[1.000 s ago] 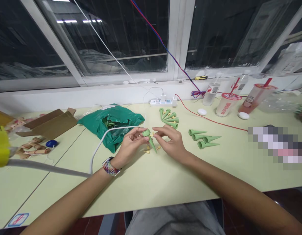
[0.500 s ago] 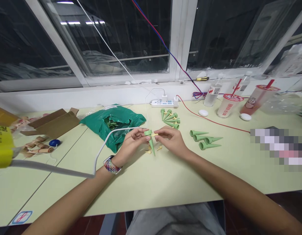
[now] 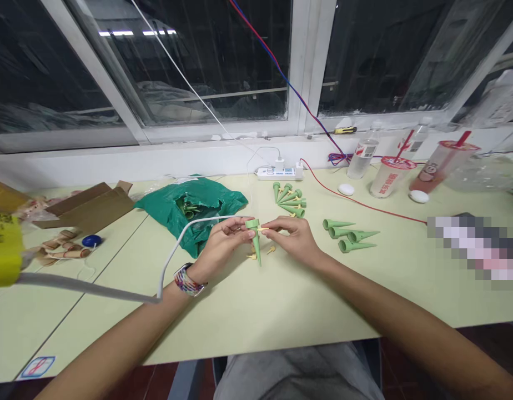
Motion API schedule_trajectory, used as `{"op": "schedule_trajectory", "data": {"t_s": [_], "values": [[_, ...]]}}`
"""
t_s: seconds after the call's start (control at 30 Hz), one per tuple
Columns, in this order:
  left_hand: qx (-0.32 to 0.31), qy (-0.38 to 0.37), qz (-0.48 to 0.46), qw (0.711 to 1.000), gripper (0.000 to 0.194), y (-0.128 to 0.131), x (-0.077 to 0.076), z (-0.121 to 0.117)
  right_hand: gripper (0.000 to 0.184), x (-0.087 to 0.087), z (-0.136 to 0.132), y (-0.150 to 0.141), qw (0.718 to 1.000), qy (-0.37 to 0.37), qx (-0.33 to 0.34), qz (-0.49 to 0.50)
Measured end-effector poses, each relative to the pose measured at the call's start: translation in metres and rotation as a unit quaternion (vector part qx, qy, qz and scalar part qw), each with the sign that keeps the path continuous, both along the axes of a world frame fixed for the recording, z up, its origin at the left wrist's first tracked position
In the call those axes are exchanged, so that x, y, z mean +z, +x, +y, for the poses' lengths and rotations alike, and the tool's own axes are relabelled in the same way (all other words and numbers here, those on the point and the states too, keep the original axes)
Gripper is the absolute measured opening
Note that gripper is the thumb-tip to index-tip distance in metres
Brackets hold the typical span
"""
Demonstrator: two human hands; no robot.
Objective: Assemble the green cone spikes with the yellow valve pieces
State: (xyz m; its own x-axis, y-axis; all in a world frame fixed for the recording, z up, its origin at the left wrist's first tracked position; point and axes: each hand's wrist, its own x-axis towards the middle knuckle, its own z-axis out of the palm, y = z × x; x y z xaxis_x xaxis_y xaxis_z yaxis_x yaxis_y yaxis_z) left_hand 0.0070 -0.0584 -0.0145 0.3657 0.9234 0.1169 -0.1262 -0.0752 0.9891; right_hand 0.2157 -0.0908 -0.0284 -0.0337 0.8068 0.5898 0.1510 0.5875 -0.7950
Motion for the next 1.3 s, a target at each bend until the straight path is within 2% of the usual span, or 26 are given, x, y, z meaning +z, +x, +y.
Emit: {"op": "schedule_trajectory", "data": {"t_s": [0.13,0.3,0.37,0.5,0.63,0.73,0.9,1.13,1.2,1.3], "values": [[0.013,0.060,0.035,0.998,0.040,-0.001,0.000,0.000,0.013,0.002,-0.006,-0.005,0.996,-0.075,0.017,0.041],[0.031,0.078,0.055,0.995,0.042,0.000,0.002,-0.002,0.019,0.000,-0.008,-0.009,0.981,-0.152,0.057,0.107],[0.034,0.074,0.057,0.995,0.040,0.000,0.002,-0.003,0.017,-0.001,-0.009,-0.009,0.986,-0.135,0.047,0.089],[0.008,0.043,0.030,0.999,0.036,0.001,-0.001,-0.003,0.013,-0.001,-0.010,-0.007,0.999,-0.033,-0.012,-0.002],[-0.028,-0.003,0.008,1.000,0.033,0.002,-0.005,-0.003,0.014,0.000,-0.011,-0.005,0.998,0.030,-0.023,-0.053],[-0.016,0.002,0.011,1.000,0.033,0.003,-0.003,-0.004,0.013,-0.001,-0.009,-0.006,0.999,0.003,-0.018,-0.039],[0.047,0.093,0.079,0.991,0.041,0.001,0.004,-0.004,0.011,-0.002,-0.007,-0.008,0.996,-0.089,0.011,0.024],[0.032,0.109,0.094,0.989,0.041,0.000,0.008,-0.005,0.011,0.002,-0.007,-0.004,0.999,-0.043,0.013,-0.019],[0.035,0.120,0.097,0.987,0.040,0.002,0.008,-0.005,0.014,0.003,-0.002,0.000,0.997,-0.056,0.039,-0.022],[0.049,0.146,0.106,0.982,0.039,0.004,0.006,-0.005,0.021,0.004,0.006,0.008,0.988,-0.113,0.100,-0.019]]}}
